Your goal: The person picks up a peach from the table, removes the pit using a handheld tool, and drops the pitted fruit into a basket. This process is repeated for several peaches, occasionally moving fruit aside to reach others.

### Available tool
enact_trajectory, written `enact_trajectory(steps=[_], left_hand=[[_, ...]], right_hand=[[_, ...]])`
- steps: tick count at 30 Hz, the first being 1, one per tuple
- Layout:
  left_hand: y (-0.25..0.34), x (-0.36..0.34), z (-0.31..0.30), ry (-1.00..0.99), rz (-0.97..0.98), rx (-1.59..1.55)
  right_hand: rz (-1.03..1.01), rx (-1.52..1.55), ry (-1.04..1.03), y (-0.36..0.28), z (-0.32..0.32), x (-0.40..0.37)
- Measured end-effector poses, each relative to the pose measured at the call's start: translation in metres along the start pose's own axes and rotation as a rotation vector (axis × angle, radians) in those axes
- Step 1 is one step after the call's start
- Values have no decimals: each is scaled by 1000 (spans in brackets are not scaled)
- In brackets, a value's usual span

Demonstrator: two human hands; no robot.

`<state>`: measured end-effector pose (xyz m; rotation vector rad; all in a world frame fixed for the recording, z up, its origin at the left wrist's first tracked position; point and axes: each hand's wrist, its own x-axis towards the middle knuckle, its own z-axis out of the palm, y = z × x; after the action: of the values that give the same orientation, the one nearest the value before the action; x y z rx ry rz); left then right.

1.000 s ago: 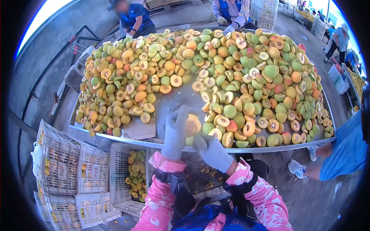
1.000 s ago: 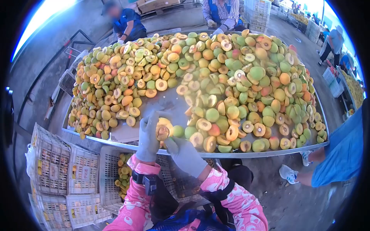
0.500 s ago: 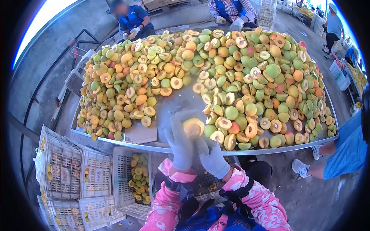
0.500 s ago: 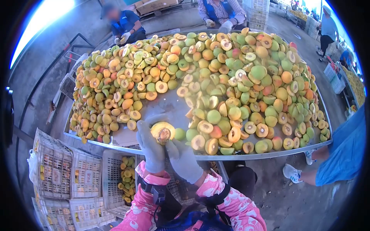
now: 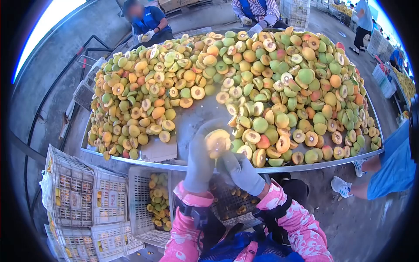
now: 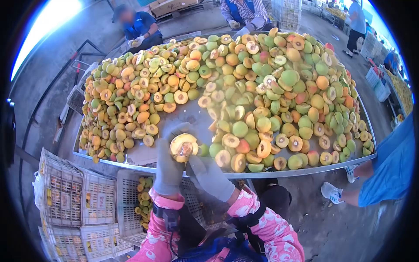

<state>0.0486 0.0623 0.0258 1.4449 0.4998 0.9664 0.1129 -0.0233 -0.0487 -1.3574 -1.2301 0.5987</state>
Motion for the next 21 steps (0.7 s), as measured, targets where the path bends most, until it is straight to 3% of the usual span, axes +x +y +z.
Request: enact_trajectory(steps=[1,3,4,6,7,11,13,14,16,20,21], left_hand=[[-1,1,-3,2,-6,0],[-5,7,-13,-77,-168,233],[-18,10,-18,-106,-109,327],[-18,8,-16,-127,-224,184],[-18,8,-16,-149,-344,48],[-34,6,-22,-146,-393,-29],[-38,2,-27,-292,-68,437],[-38,-1,-23,-297,-74,438],[-35,-7,-10,-77,-276,210],[-50,-27,-3,-192,-184,-13],[-55,-36,-1,-116,-426,-276]], right_hand=[[6,1,-2,11,7,-4],[8,290,172,43,27,-19],[26,293,170,23,17,-22],[910,1070,-290,-34,-20,-6],[905,1078,-284,-37,-20,-5],[928,1262,-391,-29,-19,-8],[917,1352,-462,-19,-15,-13],[914,1472,-488,-16,-13,-16],[841,1649,-541,-9,-11,-23],[704,1785,-597,6,-4,-43],[683,1826,-587,15,-1,-50]])
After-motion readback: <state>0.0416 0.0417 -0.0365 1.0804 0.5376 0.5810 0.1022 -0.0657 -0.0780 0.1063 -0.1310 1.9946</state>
